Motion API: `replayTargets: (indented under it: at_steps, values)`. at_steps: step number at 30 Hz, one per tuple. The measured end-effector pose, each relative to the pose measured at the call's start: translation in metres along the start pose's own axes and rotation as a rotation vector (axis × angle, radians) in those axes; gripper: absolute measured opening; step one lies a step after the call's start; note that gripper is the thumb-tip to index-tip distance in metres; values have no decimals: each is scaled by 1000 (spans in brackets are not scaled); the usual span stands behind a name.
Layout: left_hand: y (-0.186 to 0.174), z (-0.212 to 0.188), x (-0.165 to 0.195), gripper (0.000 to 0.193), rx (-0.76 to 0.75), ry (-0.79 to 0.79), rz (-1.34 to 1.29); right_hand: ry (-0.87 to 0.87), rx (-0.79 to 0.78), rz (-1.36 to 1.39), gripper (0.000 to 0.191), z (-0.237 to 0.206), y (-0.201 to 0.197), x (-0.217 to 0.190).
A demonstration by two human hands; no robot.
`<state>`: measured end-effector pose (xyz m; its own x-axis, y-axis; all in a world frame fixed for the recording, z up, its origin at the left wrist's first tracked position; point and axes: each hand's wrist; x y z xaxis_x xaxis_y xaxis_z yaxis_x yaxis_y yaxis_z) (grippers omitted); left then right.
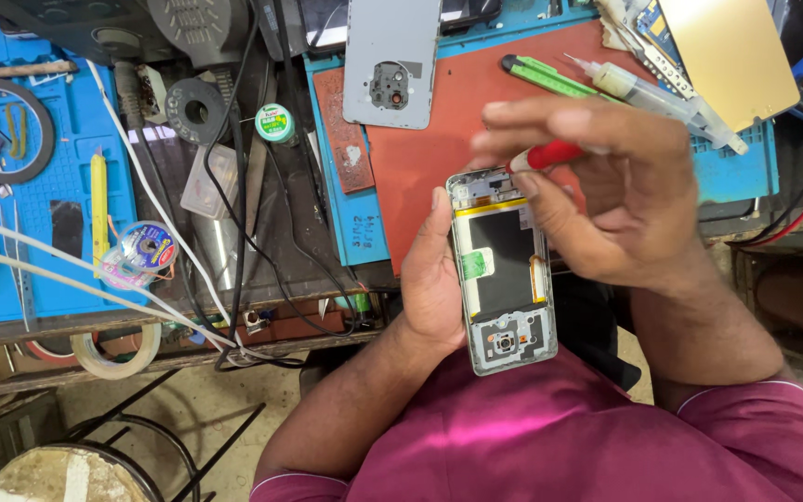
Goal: The person uses a red-handled screwdriver to remove screws from a smartphone's internal frame. They then detach the screen assembly, remove the battery, and place the components on the workbench.
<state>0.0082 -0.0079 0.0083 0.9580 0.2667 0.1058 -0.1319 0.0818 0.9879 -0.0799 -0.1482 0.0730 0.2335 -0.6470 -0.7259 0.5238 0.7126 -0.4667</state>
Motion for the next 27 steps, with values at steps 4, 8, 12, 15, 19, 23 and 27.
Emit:
replayTargets:
  at_steps: [4, 8, 12, 15, 19, 23, 27]
  values:
    - [-1, 0, 0, 58, 39, -1, 79, -36, 87, -303, 64, -1, 1, 1]
    - [-1, -2, 1, 53, -53, 4, -29, -9, 4, 72, 55, -1, 1, 2]
    - [1, 0, 0, 59, 2, -8, 11, -34, 77, -138, 61, -1, 1, 6]
    - [3, 2, 1, 61, 66, 7, 75, -28, 92, -23, 59, -4, 3, 7]
    - [4, 2, 0, 57, 10, 6, 31, -84, 105, -71, 65, -4, 4, 9]
    - [3, 1, 1, 58, 19, -8, 46, -124, 124, -220, 73, -4, 3, 6]
    - [1, 1, 1, 55, -50, 1, 76, -119, 110, -199, 74, -4, 5, 2]
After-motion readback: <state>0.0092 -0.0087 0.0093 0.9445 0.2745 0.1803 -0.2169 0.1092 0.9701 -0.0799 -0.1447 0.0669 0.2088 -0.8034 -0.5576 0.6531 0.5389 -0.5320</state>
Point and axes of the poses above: each hand's wrist, its own z-axis towards the middle knuckle, its own y-axis out of the palm, x = y × z, and after that the axes turned 7 degrees about -x, right-handed
